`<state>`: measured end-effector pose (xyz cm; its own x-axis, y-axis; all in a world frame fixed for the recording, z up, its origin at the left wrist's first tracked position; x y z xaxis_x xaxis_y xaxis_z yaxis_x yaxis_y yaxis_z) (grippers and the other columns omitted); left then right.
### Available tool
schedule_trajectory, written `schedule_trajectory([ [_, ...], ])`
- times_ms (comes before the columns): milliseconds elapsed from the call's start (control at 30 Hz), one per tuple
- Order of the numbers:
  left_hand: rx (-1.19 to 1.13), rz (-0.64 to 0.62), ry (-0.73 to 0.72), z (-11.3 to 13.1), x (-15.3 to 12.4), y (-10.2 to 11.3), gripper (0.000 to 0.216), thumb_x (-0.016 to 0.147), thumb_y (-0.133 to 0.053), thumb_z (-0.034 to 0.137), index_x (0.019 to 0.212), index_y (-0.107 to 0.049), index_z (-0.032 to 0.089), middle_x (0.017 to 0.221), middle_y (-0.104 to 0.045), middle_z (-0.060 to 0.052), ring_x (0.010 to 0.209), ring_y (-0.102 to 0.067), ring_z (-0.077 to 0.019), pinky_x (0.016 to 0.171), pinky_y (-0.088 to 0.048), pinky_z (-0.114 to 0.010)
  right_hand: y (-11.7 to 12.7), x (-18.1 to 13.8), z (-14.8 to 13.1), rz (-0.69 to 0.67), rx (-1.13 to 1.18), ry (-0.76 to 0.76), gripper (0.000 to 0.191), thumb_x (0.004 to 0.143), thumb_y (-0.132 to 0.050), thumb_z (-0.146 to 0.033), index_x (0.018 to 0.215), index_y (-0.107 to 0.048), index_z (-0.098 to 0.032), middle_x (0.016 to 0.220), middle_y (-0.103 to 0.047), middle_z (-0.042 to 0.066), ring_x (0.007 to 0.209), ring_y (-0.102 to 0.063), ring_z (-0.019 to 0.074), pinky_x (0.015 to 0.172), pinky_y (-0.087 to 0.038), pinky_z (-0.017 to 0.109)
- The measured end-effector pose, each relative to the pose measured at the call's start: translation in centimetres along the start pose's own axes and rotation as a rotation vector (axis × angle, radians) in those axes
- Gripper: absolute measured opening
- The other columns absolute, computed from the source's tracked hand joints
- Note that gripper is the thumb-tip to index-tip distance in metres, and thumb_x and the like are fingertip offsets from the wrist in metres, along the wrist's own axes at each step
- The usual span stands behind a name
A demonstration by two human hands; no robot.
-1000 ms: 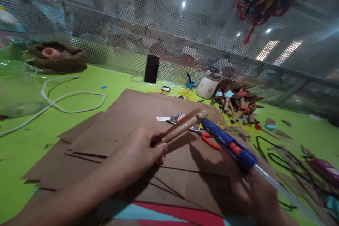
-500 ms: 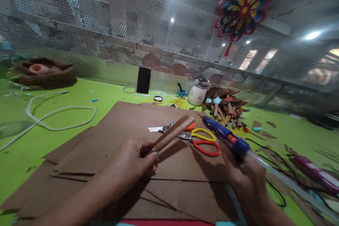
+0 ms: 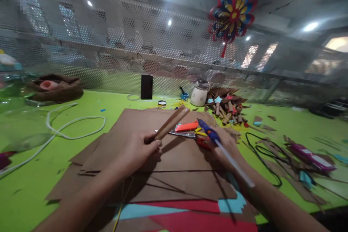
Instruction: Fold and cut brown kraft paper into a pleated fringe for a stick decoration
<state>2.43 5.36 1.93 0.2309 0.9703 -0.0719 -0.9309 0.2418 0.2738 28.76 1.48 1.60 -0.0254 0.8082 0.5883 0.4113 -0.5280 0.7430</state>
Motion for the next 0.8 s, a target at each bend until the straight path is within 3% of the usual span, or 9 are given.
schedule_trajectory([
  [167,-0.036,0.072,-0.027,2.1,-0.5,1.5,0.02,0.065,-0.068,0.028,0.077,-0.068,0.013,0.063,-0.067,-0.003,0.06,-0.061,-0.0148,0.055,-0.049,-0.024,-2.4,0.9,-1.6,-0.279,-0.133,0.11,0.028,0.084,-0.054,-0.023,0.11,-0.06,-0.015,0.103,-0.059,0.012,0.094,-0.054,0.0243,0.08,-0.043,0.034],
  [367,-0.005,-0.026,-0.096,3.6,-1.4,1.5,0.022,0.067,-0.068,0.029,0.081,-0.07,0.012,0.066,-0.068,-0.004,0.065,-0.061,-0.016,0.063,-0.05,-0.028,-4.3,3.8,-1.8,-0.381,-0.106,0.161,0.032,0.079,-0.06,-0.022,0.11,-0.061,-0.016,0.112,-0.056,0.012,0.103,-0.049,0.0239,0.087,-0.038,0.033],
  [500,-0.045,-0.066,-0.128,4.2,-1.7,1.6,0.019,0.069,-0.065,0.027,0.08,-0.069,0.012,0.071,-0.068,-0.004,0.065,-0.06,-0.0137,0.066,-0.047,-0.026,-4.1,5.1,-1.6,-0.451,-0.091,0.182,0.031,0.071,-0.07,-0.029,0.1,-0.068,-0.018,0.104,-0.063,0.009,0.09,-0.056,0.0215,0.077,-0.042,0.029],
  [567,-0.015,-0.078,-0.132,4.4,-1.9,1.6,0.018,0.07,-0.064,0.026,0.08,-0.069,0.012,0.068,-0.067,-0.003,0.062,-0.057,-0.0125,0.064,-0.046,-0.025,-2.7,5.3,-1.8,-0.445,-0.108,0.169,0.027,0.07,-0.071,-0.03,0.094,-0.071,-0.019,0.099,-0.066,0.009,0.086,-0.058,0.0221,0.071,-0.043,0.028],
  [633,0.032,-0.08,-0.136,4.5,-1.9,1.7,0.018,0.072,-0.063,0.027,0.079,-0.069,0.012,0.067,-0.066,-0.003,0.061,-0.055,-0.0123,0.062,-0.044,-0.025,-0.3,4.9,-2.4,-0.398,-0.138,0.129,0.018,0.079,-0.062,-0.029,0.085,-0.073,-0.016,0.087,-0.069,0.011,0.079,-0.06,0.0228,0.066,-0.042,0.029],
  [700,0.071,-0.089,-0.132,4.5,-1.8,1.7,0.018,0.072,-0.061,0.027,0.079,-0.069,0.013,0.066,-0.065,-0.003,0.06,-0.055,-0.0128,0.061,-0.043,-0.025,2.7,3.9,-3.9,-0.354,-0.148,0.087,0.033,0.088,-0.049,-0.031,0.07,-0.071,-0.015,0.066,-0.067,0.008,0.059,-0.058,0.0194,0.056,-0.04,0.029],
  [800,0.13,-0.153,-0.118,3.9,-1.6,1.2,0.018,0.072,-0.06,0.027,0.077,-0.069,0.012,0.064,-0.064,-0.003,0.06,-0.055,-0.0134,0.059,-0.042,-0.025,8.8,2.4,-7.3,-0.059,-0.015,0.073,0.028,0.088,-0.052,-0.033,0.074,-0.07,-0.018,0.065,-0.067,0.004,0.056,-0.058,0.0156,0.054,-0.04,0.027],
])
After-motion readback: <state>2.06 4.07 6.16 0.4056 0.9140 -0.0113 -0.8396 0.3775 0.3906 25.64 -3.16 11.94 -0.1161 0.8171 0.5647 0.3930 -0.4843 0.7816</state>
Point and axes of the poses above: each hand's wrist, its own x-axis towards the middle knuckle, its own y-axis out of the back of the hand, z = x × y, the point moved 6 cm from there along x, towards the middle knuckle
